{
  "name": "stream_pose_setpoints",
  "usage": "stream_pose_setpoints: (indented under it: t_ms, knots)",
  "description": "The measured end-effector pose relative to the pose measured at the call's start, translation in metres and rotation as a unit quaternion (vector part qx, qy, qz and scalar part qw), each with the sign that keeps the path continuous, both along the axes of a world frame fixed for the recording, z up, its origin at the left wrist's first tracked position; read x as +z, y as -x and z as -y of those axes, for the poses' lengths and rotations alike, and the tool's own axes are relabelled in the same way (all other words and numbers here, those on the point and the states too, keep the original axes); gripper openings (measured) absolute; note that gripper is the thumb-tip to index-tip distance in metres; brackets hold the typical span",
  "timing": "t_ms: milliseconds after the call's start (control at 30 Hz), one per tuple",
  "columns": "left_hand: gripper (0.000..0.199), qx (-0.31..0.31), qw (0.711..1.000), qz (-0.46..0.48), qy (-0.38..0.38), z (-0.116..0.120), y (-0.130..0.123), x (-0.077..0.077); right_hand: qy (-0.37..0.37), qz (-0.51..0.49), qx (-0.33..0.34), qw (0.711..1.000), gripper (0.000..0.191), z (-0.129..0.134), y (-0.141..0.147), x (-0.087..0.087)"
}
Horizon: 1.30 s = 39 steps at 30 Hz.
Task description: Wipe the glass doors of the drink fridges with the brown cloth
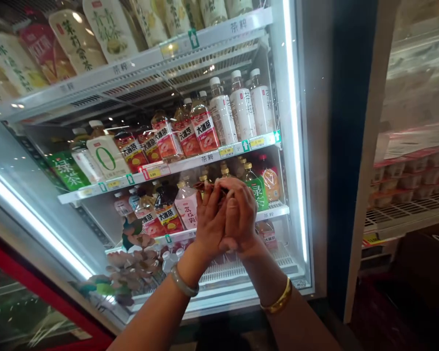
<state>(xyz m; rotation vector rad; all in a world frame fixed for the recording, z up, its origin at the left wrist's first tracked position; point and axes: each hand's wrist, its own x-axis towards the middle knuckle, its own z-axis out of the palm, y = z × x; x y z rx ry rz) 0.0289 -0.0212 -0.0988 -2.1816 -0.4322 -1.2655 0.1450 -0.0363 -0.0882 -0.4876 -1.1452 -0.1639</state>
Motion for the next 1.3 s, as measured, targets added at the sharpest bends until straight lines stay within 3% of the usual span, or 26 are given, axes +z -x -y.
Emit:
stream_pose_setpoints:
  t_ms: [100,200,300,367,433,567,633,700,767,833,900,967,1033,1100,1200,1233,1300]
  knots:
    - [0.086,0.014,0.997,-0.060,-0.049,-0.003,-0.014,0.033,0.018,-0.120,0.070,0.990,0.042,-0.001,-0.020,0.020]
    - [0.077,0.037,0.989,-0.121,-0.078,-0.006,-0.016,0.046,0.010,-0.138,0.061,0.989,0.040,0.000,-0.043,0.030]
    - [0.056,0.043,0.979,-0.173,-0.104,-0.009,-0.012,0.045,-0.023,-0.001,-0.114,0.993,0.030,-0.004,-0.064,0.024]
    - [0.042,0.033,0.973,-0.188,-0.131,-0.011,-0.009,0.044,-0.030,0.097,-0.247,0.964,0.032,-0.010,-0.073,0.015]
    - [0.031,0.019,0.964,-0.211,-0.161,-0.011,-0.005,0.050,-0.013,0.150,-0.311,0.938,0.040,-0.016,-0.079,0.007]
    - [0.019,0.016,0.944,-0.258,-0.205,-0.011,0.000,0.083,0.035,0.195,-0.328,0.924,0.047,-0.023,-0.082,0.004]
    - [0.020,0.038,0.951,-0.218,-0.217,-0.011,0.000,0.100,0.041,0.204,-0.338,0.918,0.050,-0.024,-0.082,0.006]
    - [0.027,0.075,0.966,-0.138,-0.207,-0.010,-0.004,0.108,0.047,0.205,-0.348,0.914,0.052,-0.025,-0.081,0.007]
    - [0.034,0.113,0.974,-0.062,-0.186,-0.009,-0.009,0.101,0.054,0.203,-0.357,0.910,0.056,-0.026,-0.079,0.007]
    - [0.033,0.128,0.974,-0.038,-0.184,-0.005,-0.014,0.083,0.059,0.197,-0.364,0.909,0.061,-0.028,-0.078,0.005]
    - [0.027,0.118,0.971,-0.065,-0.199,-0.003,-0.015,0.065,0.055,0.189,-0.364,0.910,0.064,-0.030,-0.078,0.003]
    - [0.023,0.095,0.964,-0.131,-0.210,-0.001,-0.012,0.060,0.048,0.185,-0.359,0.913,0.066,-0.032,-0.078,0.002]
    - [0.022,0.084,0.950,-0.209,-0.215,0.000,-0.008,0.075,0.042,0.180,-0.359,0.915,0.067,-0.034,-0.078,0.002]
    - [0.021,0.094,0.946,-0.219,-0.218,-0.001,-0.007,0.102,0.037,0.173,-0.365,0.914,0.068,-0.034,-0.077,0.003]
    - [0.020,0.121,0.970,-0.069,-0.201,-0.004,-0.012,0.136,0.041,0.168,-0.367,0.914,0.067,-0.033,-0.075,0.004]
    - [0.019,0.122,0.972,-0.042,-0.198,-0.004,-0.014,0.138,0.046,0.168,-0.365,0.915,0.067,-0.032,-0.075,0.004]
    - [0.018,0.116,0.970,-0.074,-0.202,-0.002,-0.016,0.129,0.054,0.168,-0.362,0.915,0.066,-0.031,-0.074,0.005]
